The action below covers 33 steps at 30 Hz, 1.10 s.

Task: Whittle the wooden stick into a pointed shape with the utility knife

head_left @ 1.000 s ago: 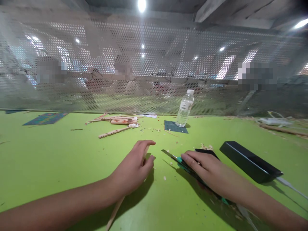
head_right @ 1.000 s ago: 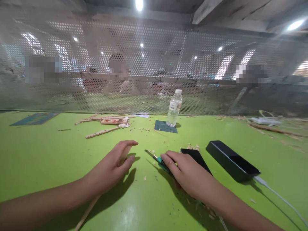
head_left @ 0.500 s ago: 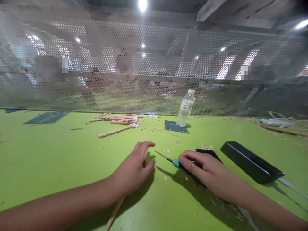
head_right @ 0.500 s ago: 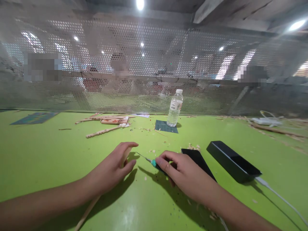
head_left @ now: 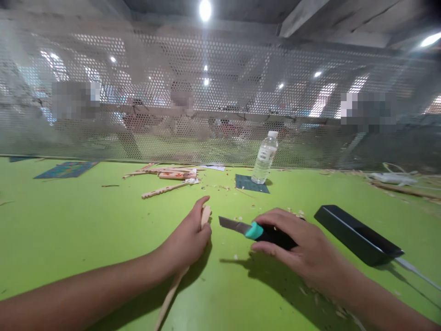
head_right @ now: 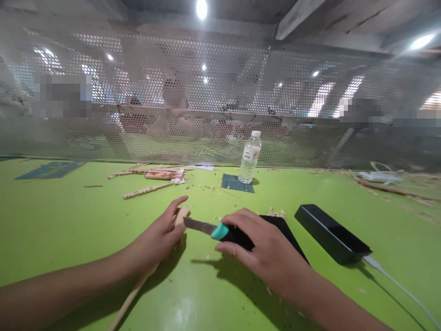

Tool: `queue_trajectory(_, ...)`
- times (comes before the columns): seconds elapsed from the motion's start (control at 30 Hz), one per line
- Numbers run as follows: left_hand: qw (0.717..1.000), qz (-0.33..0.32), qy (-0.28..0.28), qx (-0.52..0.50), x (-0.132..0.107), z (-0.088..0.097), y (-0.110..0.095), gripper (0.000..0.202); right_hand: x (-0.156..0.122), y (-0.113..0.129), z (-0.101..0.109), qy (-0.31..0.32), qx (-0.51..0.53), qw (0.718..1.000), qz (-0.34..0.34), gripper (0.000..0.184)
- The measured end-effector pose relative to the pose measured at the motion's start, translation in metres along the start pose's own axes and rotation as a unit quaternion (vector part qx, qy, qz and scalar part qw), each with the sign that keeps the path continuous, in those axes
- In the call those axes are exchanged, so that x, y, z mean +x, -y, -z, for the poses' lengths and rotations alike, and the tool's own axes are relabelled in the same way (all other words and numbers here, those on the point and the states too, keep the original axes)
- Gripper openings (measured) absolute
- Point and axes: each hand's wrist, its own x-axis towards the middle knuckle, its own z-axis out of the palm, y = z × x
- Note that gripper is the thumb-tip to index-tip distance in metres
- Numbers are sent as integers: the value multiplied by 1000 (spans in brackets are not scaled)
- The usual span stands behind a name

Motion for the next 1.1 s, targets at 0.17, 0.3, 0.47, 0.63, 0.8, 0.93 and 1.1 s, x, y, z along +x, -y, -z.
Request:
queue_trajectory(0.17,991,71,68,-91,3,-5,-6,57,3,0,0,-7,-21,998,-61,29)
queue_trajectory(0.3,974,88,136,-158,4,-10,-10,30,4,3,-2,-16,-12,994,-109,50)
queue_trajectory(0.47,950,132,171,-224,3,-9,-13,33,4,6,-6,38,17,993,-111,48)
queue_trajectory(0.63,927,199,193,-251,1,-5,-18,39,2,10,-6,71,33,993,-91,47)
queue_trajectory(0.8,905,210,244,-278,-1,-3,-22,43,2,11,-7,79,36,993,-83,46)
queue_trajectory(0.93,895,180,276,-300,-5,-4,-24,41,4,9,-7,76,32,994,-72,45)
queue_trajectory(1.1,898,172,283,-290,-11,-5,-28,40,4,9,-7,71,33,995,-62,44)
